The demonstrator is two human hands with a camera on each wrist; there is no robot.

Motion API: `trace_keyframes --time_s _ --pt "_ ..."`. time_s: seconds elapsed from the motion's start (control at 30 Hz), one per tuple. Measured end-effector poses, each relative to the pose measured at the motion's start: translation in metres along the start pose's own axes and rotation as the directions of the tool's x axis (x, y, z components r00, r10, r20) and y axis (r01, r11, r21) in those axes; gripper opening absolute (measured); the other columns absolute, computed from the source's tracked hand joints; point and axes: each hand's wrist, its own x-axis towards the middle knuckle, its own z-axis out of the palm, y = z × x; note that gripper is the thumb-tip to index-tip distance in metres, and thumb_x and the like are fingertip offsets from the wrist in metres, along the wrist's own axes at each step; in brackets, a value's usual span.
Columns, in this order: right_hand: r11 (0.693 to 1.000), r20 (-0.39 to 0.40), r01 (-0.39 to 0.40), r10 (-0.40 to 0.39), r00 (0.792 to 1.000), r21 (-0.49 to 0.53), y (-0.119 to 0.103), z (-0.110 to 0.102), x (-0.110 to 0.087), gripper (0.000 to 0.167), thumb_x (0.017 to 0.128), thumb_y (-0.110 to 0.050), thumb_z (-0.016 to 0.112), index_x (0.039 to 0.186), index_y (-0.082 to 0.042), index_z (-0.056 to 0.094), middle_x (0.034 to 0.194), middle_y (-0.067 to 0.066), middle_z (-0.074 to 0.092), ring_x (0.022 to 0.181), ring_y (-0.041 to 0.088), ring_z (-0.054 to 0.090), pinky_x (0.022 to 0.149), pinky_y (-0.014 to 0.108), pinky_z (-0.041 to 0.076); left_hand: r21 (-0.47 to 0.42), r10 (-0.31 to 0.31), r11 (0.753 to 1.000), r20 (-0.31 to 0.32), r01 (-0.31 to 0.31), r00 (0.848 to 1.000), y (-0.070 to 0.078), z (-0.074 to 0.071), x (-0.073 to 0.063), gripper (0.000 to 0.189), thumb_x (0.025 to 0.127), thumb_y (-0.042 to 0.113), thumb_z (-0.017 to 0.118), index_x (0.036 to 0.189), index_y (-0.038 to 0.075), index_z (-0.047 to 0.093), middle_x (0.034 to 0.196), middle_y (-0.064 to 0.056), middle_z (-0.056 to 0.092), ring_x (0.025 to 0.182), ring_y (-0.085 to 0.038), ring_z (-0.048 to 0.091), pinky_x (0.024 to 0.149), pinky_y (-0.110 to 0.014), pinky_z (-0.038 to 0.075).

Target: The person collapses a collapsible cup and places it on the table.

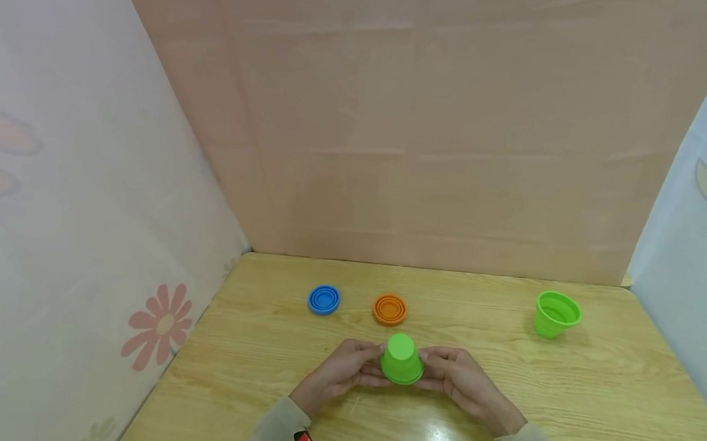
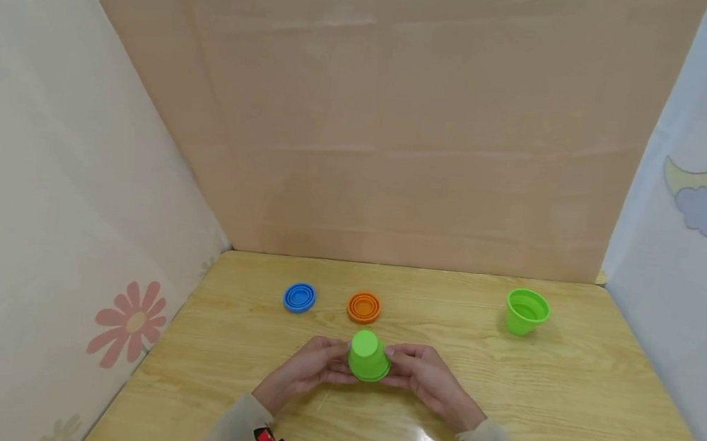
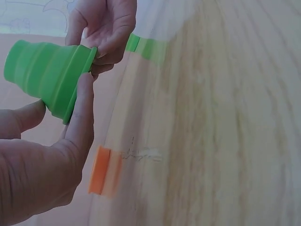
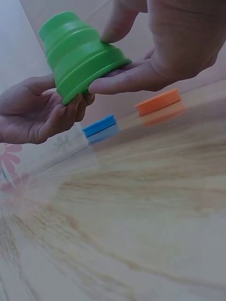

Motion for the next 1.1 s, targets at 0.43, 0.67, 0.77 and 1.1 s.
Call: trace_keyframes --time_s 0.43,0.67,0.77,1.1 --pt "0.985 -0.121 -0.036 0.016 0.993 -0.166 0.001 0.006 0.000 0.035 0.108 -0.013 0.057 0.133 0.011 0.062 0.116 0.003 0.077 0.102 0.019 0.077 0.095 0.042 0.065 0.047 0.008 0.999 -0.002 -0.008 1.000 0.003 0.003 -0.001 0.041 0.108 0.032 0.059 0.126 -0.003 0.072 0.110 -0.022 0.079 0.093 -0.025 0.080 0.089 -0.042 0.067" --pt "0.951 -0.243 -0.028 -0.049 0.969 -0.306 -0.002 0.012 0.000 0.036 0.098 -0.003 0.061 0.125 0.020 0.061 0.103 0.008 0.079 0.088 0.017 0.078 0.084 0.044 0.068 0.075 -0.014 0.997 -0.021 0.015 1.000 0.003 0.007 0.004 0.049 0.105 0.044 0.063 0.119 -0.001 0.075 0.097 -0.015 0.081 0.081 -0.019 0.079 0.082 -0.040 0.068" --pt "0.939 -0.263 -0.030 -0.065 0.963 -0.342 -0.002 0.013 0.001 0.034 0.096 -0.001 0.064 0.123 0.020 0.063 0.100 0.010 0.080 0.086 0.017 0.078 0.081 0.046 0.068 0.092 -0.027 0.995 -0.015 0.028 1.000 0.002 0.006 0.005 0.051 0.104 0.047 0.063 0.117 0.000 0.076 0.095 -0.014 0.081 0.081 -0.020 0.080 0.081 -0.040 0.068" --pt "0.922 -0.251 -0.013 -0.092 0.964 -0.387 -0.005 0.013 -0.002 0.037 0.096 -0.003 0.066 0.125 0.019 0.063 0.103 0.015 0.081 0.086 0.015 0.078 0.078 0.043 0.068 0.122 -0.030 0.992 0.045 0.024 0.999 0.001 0.006 0.006 0.046 0.107 0.041 0.060 0.117 0.000 0.077 0.098 -0.017 0.081 0.085 -0.023 0.081 0.081 -0.042 0.068"
